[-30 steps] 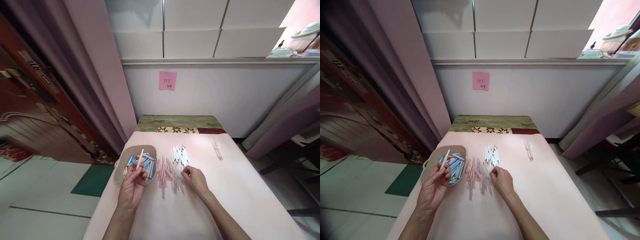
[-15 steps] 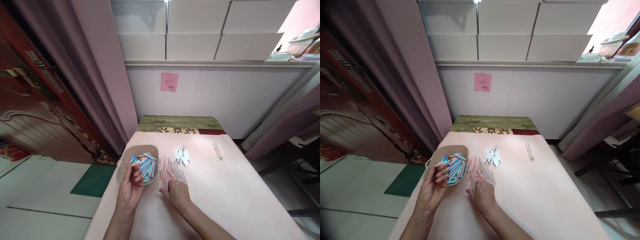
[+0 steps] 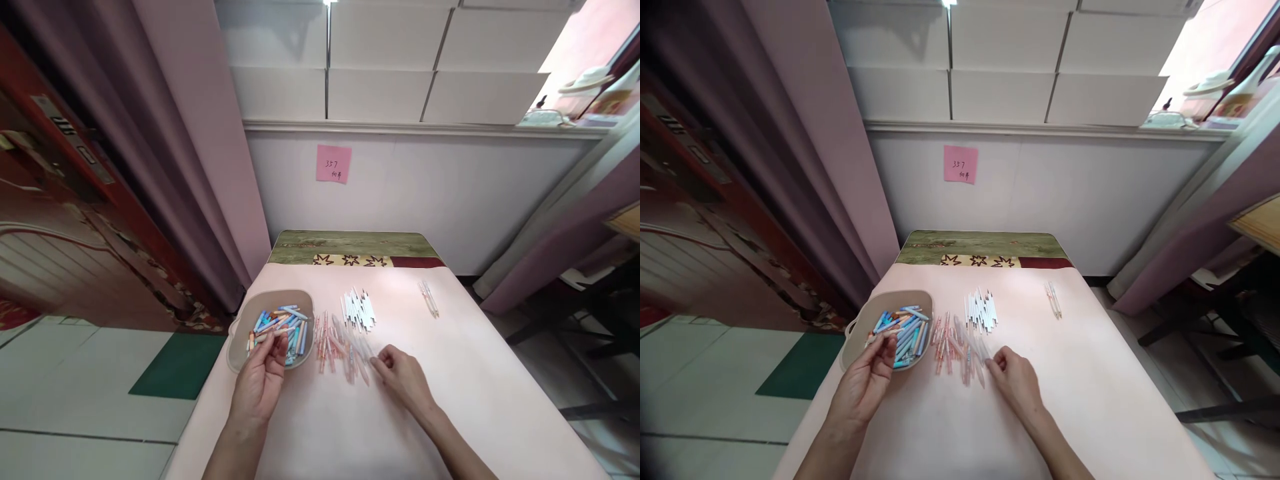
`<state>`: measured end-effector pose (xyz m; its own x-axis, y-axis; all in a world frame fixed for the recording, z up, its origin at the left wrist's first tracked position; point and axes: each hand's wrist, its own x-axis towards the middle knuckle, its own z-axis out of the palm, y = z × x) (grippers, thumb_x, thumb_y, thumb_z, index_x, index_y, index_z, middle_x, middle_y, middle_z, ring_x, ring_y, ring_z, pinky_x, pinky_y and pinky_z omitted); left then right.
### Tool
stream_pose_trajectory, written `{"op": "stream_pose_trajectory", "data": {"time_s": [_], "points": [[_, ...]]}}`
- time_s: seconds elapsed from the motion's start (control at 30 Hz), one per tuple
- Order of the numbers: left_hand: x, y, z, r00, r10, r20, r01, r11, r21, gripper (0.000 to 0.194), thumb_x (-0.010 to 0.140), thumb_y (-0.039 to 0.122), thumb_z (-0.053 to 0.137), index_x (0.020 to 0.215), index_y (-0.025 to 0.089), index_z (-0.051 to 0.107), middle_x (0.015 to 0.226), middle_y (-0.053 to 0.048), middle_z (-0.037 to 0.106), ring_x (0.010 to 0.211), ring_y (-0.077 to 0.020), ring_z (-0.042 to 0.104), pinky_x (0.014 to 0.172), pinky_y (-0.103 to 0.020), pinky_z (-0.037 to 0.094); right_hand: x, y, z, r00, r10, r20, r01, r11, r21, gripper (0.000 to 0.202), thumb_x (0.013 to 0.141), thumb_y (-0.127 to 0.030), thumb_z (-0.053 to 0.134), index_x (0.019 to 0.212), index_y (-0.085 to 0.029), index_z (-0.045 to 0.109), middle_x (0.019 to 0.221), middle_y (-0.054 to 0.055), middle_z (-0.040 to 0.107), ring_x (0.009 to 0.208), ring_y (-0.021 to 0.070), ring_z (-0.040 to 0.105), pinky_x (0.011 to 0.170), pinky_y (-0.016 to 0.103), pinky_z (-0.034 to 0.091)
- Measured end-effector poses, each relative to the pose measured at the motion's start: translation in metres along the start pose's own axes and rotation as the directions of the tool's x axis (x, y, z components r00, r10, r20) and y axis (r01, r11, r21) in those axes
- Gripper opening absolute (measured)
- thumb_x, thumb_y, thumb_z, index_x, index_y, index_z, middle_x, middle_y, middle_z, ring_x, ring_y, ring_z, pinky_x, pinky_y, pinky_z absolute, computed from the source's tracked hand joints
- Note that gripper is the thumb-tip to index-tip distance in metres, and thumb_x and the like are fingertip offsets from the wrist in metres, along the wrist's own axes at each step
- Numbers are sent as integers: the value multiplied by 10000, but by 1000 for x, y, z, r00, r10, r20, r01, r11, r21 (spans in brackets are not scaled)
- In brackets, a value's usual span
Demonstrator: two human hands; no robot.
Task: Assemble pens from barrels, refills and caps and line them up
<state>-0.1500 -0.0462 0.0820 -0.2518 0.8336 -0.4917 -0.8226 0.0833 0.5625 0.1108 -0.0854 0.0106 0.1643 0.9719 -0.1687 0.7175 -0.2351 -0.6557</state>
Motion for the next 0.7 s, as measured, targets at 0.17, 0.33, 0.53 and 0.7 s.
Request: {"op": "stream_pose_trajectory", "data": {"time_s": [0.17, 0.33, 0.53, 0.7], "points": [[-3, -14, 14, 998, -70, -1, 70, 998, 11, 224, 881, -15, 456, 893, 98, 649, 745, -60, 723, 631, -110, 697, 606, -176, 596, -14, 24, -11, 1000, 17, 2, -18, 998, 60, 226, 820, -377, 546, 683, -243, 665, 698, -14, 683, 636, 159, 603, 586, 237, 388], [-7, -28, 19, 995, -101, 12, 101, 995, 26, 261, 867, -14, 480, 1011, 116, 654, 769, -58, 728, 615, -120, 697, 577, -180, 597, -30, -2, 32, 988, -122, 97, 123, 992, -9, 104, 793, -298, 601, 814, -244, 688, 715, -14, 693, 673, 158, 622, 633, 231, 391], [-14, -30, 23, 995, -90, -34, 92, 993, 69, 222, 868, -9, 478, 939, 108, 653, 733, -52, 720, 590, -111, 688, 563, -169, 589, -28, -15, 66, 937, -346, 57, 349, 908, -231, 75, 858, -238, 558, 859, -200, 623, 878, 36, 679, 803, 173, 637, 657, 231, 385], [-12, -38, 25, 997, -72, -15, 73, 994, 85, 195, 871, 5, 489, 898, 114, 648, 727, -47, 717, 591, -106, 686, 570, -171, 588, -1, 8, 29, 981, -177, -79, 167, 979, -116, 164, 898, -275, 492, 805, -210, 610, 791, 10, 663, 672, 132, 605, 605, 221, 367]]}}
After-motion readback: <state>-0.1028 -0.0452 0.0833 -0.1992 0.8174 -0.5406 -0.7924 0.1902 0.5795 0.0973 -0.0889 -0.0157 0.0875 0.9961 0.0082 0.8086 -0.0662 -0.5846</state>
